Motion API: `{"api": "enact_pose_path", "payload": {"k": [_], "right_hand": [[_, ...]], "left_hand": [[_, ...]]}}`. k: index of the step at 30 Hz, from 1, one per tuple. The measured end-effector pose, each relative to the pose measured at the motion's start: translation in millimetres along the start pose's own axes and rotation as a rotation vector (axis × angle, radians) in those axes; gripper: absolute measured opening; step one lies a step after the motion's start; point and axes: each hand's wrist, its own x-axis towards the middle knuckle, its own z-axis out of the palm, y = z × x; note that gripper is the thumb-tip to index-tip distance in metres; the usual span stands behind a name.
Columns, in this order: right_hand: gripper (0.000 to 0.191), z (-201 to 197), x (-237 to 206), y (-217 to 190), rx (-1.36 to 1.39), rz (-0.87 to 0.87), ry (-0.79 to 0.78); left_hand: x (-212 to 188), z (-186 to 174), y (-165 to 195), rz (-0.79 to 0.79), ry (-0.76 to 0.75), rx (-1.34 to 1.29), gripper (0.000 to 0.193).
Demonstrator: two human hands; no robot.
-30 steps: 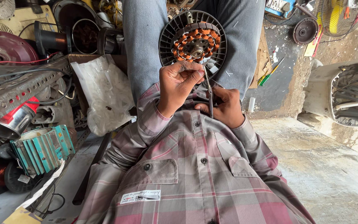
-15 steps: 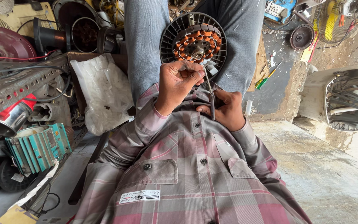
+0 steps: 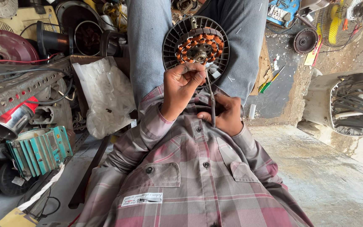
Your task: The person sits on the floor and repairs a motor rotor by inserting white insulating paper into the copper windings. They use scissors to cut the paper and a screwdriver to press it into place.
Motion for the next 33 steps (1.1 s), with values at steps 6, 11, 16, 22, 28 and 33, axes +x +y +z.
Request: {"api": "enact_pose_path", "payload": {"k": [6,11,16,22,28,33], "right_hand": [[0.054,5.7,1.5,2.0,-0.054,0.021,0.056],[0.051,3.3,1.7,10.7,0.067,0.036,0.005],[0.045,-0.2,1.1,19.3,0.367,0.026,-0.096],[0.043,10.2,-2.2,25.4,0.166,0.06,0.052],[0.053,12.3,-0.1,25.3,0.182,0.017,0.129],[0.057,-5.7,1.6,17.2,0.049,0.01,0.036]], "left_hand": [[1.8,1.0,6.9,-0.131,0.055,-0.088,0.007],[1.0,1.6,7.4,-0.121,0.005,-0.053,0.005],[-1.0,1.6,1.6,-0.157,-0.004,-0.002,0.008],[-2.1,1.0,-4.3,-0.121,-0.03,0.021,0.01],[-0.4,4.7,-3.8,-0.009,-0.052,0.075,0.008],[2.0,0.0,8.0,0.09,-0.051,0.343,0.011]]}}
